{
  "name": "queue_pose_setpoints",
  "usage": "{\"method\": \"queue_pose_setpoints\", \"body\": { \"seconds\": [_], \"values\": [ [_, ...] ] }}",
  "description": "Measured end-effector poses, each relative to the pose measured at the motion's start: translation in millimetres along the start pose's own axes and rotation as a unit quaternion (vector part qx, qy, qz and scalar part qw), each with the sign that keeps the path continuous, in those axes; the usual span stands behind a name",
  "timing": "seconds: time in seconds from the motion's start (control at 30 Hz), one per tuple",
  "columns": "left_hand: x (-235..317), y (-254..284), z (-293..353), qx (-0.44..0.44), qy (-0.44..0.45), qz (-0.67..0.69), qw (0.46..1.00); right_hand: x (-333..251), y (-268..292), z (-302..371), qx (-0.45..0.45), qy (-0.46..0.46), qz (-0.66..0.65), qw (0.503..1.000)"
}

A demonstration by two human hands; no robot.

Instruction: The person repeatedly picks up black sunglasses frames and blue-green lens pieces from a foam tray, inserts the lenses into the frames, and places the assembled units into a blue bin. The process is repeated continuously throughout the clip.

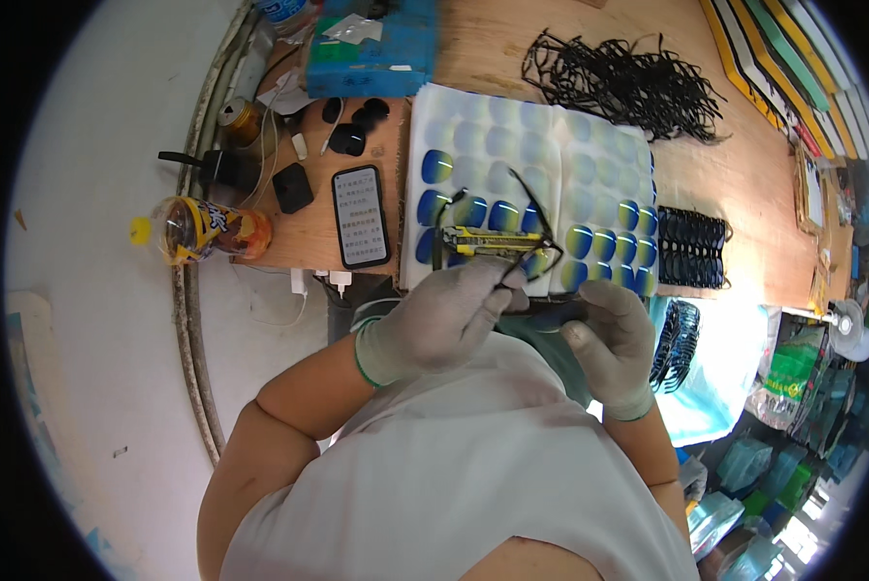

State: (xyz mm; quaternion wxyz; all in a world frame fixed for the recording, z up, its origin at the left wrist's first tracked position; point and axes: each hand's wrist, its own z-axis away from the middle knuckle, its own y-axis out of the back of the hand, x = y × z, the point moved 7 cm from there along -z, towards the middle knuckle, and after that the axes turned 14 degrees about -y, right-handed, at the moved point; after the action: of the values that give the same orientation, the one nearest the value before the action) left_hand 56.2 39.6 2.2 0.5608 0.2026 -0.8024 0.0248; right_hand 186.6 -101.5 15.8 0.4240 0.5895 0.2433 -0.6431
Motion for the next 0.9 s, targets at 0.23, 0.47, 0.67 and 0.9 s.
{"method": "queue_pose_setpoints", "body": {
  "seconds": [0.23,0.47,0.67,0.9],
  "values": [
    [13,-25,-9,-0.084,0.003,0.034,0.996,-11,-7,13,0.084,0.063,-0.09,0.99],
    [24,-21,-10,-0.037,0.042,0.031,0.998,-21,-1,7,0.065,0.105,-0.018,0.992],
    [41,-20,-10,-0.045,0.003,0.072,0.996,-18,-4,4,-0.041,-0.067,-0.202,0.976],
    [47,-47,-3,-0.148,-0.001,0.004,0.989,-5,23,24,-0.219,-0.13,-0.058,0.965]
  ]
}}
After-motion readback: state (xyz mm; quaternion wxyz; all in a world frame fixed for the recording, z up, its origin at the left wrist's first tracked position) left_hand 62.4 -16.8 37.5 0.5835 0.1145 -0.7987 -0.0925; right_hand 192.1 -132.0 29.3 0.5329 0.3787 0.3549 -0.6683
